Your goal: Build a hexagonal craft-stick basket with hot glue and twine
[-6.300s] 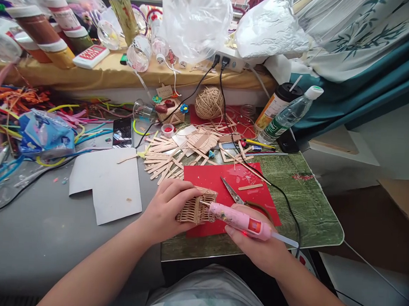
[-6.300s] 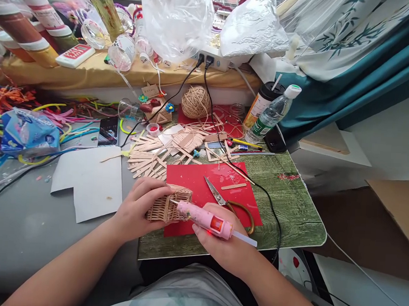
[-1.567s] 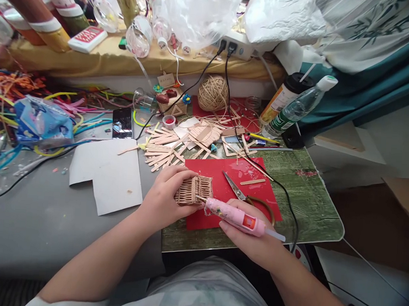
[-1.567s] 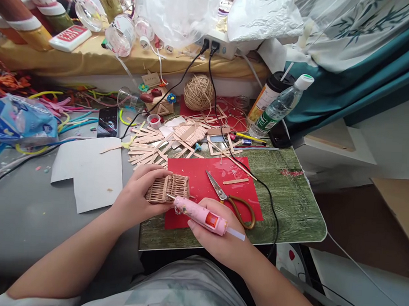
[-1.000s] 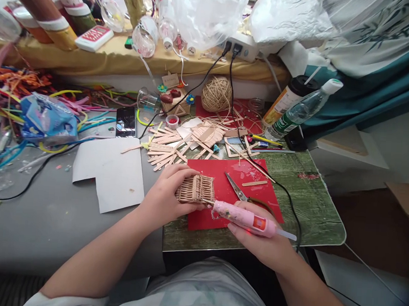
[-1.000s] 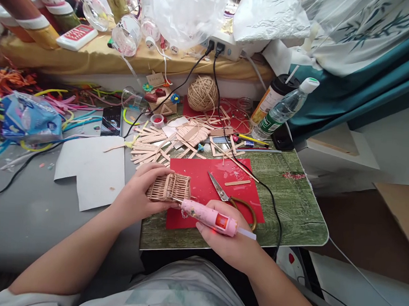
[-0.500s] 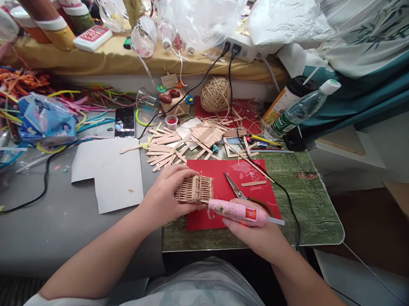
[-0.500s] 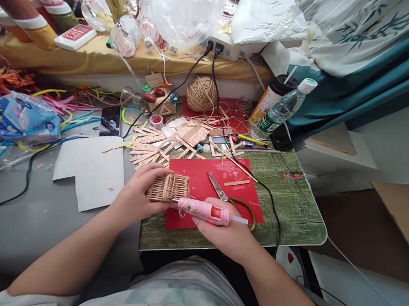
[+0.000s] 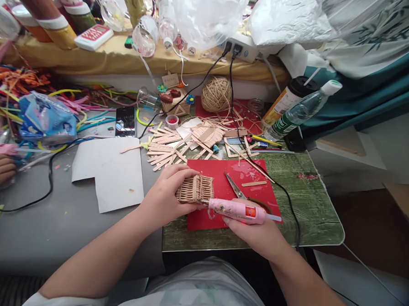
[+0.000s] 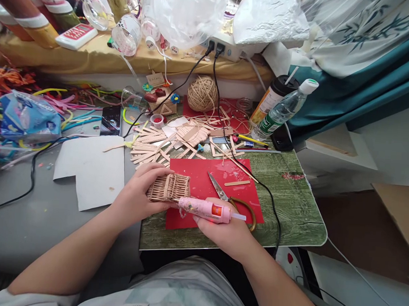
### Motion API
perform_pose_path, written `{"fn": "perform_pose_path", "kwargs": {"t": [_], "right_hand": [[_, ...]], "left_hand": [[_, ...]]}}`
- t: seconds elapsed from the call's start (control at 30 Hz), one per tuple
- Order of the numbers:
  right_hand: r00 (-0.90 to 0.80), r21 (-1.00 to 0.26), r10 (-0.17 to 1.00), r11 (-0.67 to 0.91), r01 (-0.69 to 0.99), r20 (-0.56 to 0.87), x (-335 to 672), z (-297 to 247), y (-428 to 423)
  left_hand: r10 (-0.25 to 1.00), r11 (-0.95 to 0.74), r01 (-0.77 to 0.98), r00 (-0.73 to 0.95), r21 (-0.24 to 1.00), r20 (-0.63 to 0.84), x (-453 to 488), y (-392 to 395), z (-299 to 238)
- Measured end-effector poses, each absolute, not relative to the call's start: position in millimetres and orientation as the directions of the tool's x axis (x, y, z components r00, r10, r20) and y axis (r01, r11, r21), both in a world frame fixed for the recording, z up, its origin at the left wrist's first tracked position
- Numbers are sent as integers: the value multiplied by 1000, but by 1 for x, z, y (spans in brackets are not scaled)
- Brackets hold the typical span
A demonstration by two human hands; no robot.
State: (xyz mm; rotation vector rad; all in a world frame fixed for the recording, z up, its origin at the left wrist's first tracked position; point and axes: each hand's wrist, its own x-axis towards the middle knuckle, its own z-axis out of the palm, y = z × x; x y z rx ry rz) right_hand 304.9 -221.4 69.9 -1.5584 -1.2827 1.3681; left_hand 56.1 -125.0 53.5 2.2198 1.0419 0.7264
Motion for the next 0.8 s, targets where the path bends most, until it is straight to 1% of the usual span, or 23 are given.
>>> {"fn": "perform_pose_path", "kwargs": {"t": [0.1,0.23,0.43,0.63,0.8], "right_hand": [[-20,-930,953,-292,222,-304,304,68,-222],[-43,-946,959,-269,182,-281,302,67,-222],[-41,-948,961,-261,183,-272,302,70,-221],[-27,-926,944,-316,205,-328,300,76,-220],[-20,-922,939,-333,200,-343,301,75,-222]], "left_hand": [[805,-529,490,549,693,226,56,-125,53],[804,-531,490,548,691,230,55,-125,52],[800,-535,488,554,689,230,56,-125,52],[801,-533,489,555,691,225,55,-125,52],[805,-527,484,549,698,227,55,-125,52]]}}
